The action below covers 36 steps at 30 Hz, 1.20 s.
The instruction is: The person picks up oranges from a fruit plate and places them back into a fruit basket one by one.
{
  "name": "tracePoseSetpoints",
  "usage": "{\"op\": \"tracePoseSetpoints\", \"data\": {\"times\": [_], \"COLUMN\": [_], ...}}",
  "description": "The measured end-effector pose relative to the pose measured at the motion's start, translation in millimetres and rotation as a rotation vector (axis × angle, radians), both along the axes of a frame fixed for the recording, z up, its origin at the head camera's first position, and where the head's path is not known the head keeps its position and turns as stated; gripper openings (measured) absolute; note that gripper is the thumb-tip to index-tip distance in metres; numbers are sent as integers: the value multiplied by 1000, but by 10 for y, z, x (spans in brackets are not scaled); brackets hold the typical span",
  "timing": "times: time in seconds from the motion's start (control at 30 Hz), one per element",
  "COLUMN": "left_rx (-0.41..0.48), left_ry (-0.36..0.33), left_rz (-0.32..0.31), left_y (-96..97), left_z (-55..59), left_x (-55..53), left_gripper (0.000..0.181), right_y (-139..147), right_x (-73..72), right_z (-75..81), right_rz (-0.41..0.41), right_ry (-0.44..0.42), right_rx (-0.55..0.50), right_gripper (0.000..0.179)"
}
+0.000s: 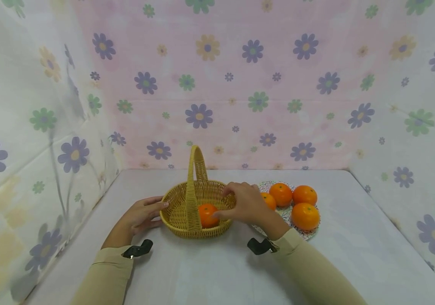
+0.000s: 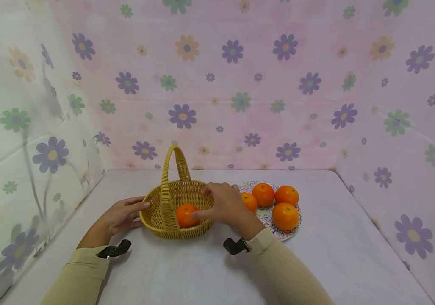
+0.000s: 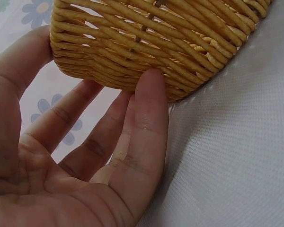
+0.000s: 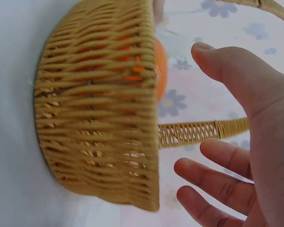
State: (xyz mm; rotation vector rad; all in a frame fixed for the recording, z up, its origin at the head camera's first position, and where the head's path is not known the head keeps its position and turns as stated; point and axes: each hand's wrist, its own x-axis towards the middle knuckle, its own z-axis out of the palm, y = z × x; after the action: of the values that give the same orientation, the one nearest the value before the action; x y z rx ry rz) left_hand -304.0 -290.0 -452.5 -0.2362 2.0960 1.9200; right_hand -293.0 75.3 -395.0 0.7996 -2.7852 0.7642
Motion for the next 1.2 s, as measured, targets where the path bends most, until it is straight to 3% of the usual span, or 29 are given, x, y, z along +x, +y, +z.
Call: {"op": "tracePoseSetpoints", "data": {"times": [0.4,0.63,0.83,1.2], "left_rx": [-1,8,11,14], "left_ry": [-1,-7,-11,-21], "left_rz": [7,0,0,18], "left_y": [-8,5,-11,-18], "left_z": [-15,-31,-8,-26], "left_x": [-15,3,5,-19], "left_gripper": [80,82,81,80], "right_y": [311,528,707,933], "right_x": [-15,-37,-66,-209], "right_z": [5,29,82,0], "right_rz": [-117,-144,-159,-115], "right_ry": [-66,-105,-153,-231], "right_rx": [-78,-139,-86,26], "right_gripper": [74,65,68,74]}}
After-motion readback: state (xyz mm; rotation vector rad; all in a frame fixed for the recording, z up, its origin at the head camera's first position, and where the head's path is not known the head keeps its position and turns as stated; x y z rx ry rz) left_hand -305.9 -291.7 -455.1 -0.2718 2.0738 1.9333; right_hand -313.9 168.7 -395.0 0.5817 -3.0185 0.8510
